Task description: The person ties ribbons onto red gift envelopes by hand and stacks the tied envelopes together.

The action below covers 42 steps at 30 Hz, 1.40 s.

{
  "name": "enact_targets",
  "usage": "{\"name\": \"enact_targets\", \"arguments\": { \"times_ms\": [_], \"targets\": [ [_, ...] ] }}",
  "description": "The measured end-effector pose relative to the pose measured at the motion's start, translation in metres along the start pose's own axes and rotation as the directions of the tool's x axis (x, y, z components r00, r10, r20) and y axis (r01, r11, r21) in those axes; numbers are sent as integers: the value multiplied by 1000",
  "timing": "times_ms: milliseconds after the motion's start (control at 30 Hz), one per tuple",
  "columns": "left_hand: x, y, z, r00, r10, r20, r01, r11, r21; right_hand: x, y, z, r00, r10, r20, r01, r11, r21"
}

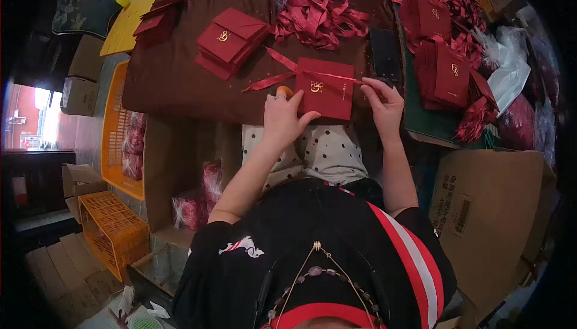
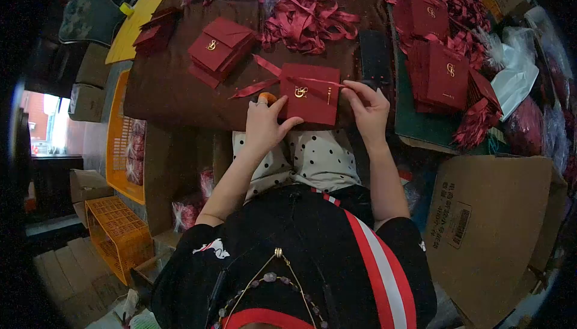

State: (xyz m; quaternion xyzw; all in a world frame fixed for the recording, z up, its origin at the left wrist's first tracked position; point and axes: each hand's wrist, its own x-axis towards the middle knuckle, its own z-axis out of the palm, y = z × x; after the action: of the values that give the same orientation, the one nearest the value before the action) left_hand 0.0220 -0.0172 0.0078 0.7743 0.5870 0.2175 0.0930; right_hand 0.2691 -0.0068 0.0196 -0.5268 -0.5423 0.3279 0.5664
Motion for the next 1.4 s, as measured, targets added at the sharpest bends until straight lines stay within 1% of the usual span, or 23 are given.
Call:
{"name": "enact_targets", "arguments": {
  "times_ms": [33, 100, 133, 167, 200, 267, 300, 333, 367, 400, 467, 533, 600, 633, 700, 733, 800, 933, 1000, 1133, 1200, 1300, 1400],
  "targets": [
    [0, -1, 2, 1000, -1, -2, 1, 1000, 0, 3, -5, 4, 997, -14, -71, 21, 994, 104],
    [0, -1, 5, 1000, -1, -14, 1, 1000, 15, 8, 0, 10, 999, -37, -36, 39, 998, 49],
    [-1, -1, 6, 1000, -3, -15, 3, 1000, 17, 9, -1, 19, 999, 5, -36, 5, 968, 253],
    [-1, -2, 6, 1000, -9, -13, 9, 1000, 1, 10, -3, 29, 999, 46, -27, -29, 894, 446],
    [-1, -3, 5, 1000, -16, -12, 16, 1000, -14, 9, -5, 37, 999, 45, -24, -30, 893, 449],
    [-2, -3, 5, 998, -53, -27, 52, 998, -44, 5, -9, 51, 997, -8, 83, -32, 878, 477],
    [-2, -3, 5, 995, -88, -40, 85, 993, -79, 0, -13, 54, 989, -48, 143, 1, 950, 311],
    [-3, -4, 9, 995, -92, -40, 89, 993, -78, 0, -10, 57, 961, -173, 216, 146, 980, 134],
    [-5, -7, 15, 991, -101, -90, 90, 988, -123, 0, -7, 60, 910, -276, 309, 301, 953, -37],
    [-5, -7, 17, 984, -112, -139, 88, 982, -168, -2, -8, 64, 876, -341, 342, 397, 912, -107],
    [-7, -5, 20, 975, -152, -163, 123, 977, -176, -11, 4, 72, 847, -352, 399, 459, 863, -211],
    [-7, -5, 21, 964, -189, -186, 155, 971, -184, -17, 10, 76, 860, -328, 390, 435, 871, -228],
    [-5, -7, 19, 965, -224, -138, 190, 956, -225, -18, 13, 78, 915, -191, 355, 300, 911, -283],
    [-5, -7, 18, 964, -226, -138, 191, 955, -225, -17, 17, 78, 915, -190, 357, 300, 911, -282],
    [-2, -7, 13, 962, -272, -35, 258, 941, -219, -12, 24, 80, 910, -228, 347, 327, 909, -259],
    [-1, -8, 12, 962, -271, -35, 257, 941, -218, -12, 24, 81, 910, -229, 346, 327, 909, -258],
    [1, -9, 9, 943, -330, 44, 324, 879, -350, -12, 25, 83, 893, -285, 347, 383, 887, -257],
    [3, -6, 0, 936, -327, 133, 352, 891, -288, -15, 27, 85, 879, -340, 336, 436, 857, -274],
    [-2, -8, 8, 956, -289, -40, 261, 909, -326, -17, 27, 86, 868, -346, 356, 465, 820, -335],
    [-5, -12, 14, 963, -261, -70, 222, 912, -346, -15, 26, 88, 852, -352, 387, 491, 795, -357],
    [-5, -12, 15, 959, -278, -59, 235, 892, -386, -15, 24, 89, 832, -381, 404, 516, 800, -307],
    [-4, -11, 18, 963, -240, -121, 188, 923, -337, -18, 26, 96, 830, -401, 388, 526, 793, -307],
    [-3, -11, 19, 962, -226, -150, 160, 920, -357, -23, 20, 98, 887, -327, 326, 433, 834, -342]
  ]
}}
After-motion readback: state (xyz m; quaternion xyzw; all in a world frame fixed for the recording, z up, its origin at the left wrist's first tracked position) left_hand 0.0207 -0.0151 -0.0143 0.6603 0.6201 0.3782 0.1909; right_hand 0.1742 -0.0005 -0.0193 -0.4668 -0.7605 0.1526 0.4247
